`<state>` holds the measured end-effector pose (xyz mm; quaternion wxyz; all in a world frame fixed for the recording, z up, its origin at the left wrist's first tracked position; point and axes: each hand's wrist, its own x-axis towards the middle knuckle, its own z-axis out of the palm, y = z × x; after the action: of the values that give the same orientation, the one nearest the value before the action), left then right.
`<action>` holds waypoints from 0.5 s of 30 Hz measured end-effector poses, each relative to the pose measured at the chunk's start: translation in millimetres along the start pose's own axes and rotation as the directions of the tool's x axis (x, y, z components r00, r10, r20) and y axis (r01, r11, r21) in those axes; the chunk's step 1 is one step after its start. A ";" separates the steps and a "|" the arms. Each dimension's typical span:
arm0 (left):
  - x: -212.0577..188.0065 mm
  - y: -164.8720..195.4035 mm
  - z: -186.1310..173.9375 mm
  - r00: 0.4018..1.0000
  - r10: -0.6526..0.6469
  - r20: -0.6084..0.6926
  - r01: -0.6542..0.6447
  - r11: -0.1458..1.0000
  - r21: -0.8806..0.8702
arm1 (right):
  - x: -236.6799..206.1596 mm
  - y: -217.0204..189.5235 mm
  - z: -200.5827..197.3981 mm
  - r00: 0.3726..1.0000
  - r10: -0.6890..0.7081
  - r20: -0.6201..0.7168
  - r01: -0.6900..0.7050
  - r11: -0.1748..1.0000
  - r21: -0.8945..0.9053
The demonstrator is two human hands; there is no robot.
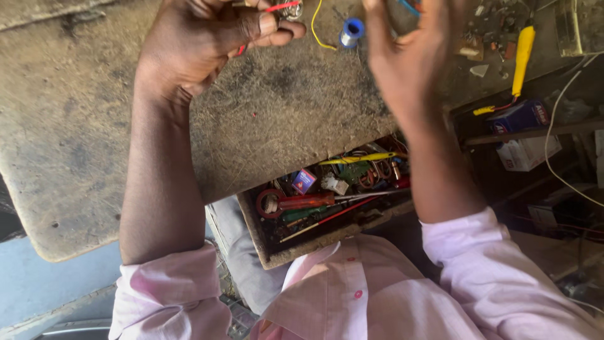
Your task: The person strips the insulation from a red wire using pliers, twists the exposed strands, and applies flux. They then use a soldering iron to tin the wire and attach it to the metal base of a light bulb. The person repeats the process for a second wire.
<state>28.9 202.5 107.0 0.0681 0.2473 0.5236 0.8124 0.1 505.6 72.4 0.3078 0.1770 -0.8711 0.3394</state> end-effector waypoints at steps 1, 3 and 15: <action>-0.1 -0.5 0.7 1.000 0.005 -0.010 -0.005 1.000 0.021 | -6.0 5.5 -14.3 0.995 -0.100 0.022 0.102 0.980 -0.171; 0.3 -2.0 0.2 0.999 0.032 0.007 -0.032 0.999 0.023 | -17.6 15.8 -35.7 0.951 -0.291 0.103 0.303 0.821 -0.483; 8.3 -15.3 -5.5 0.995 0.082 0.064 -0.081 0.997 -0.017 | -56.6 25.7 -42.2 0.992 -0.031 0.125 0.078 0.919 -0.387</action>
<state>16.8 207.9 94.4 0.0537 0.2943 0.5046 0.8099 46.7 559.0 47.3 0.2951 0.1555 -0.9324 0.1389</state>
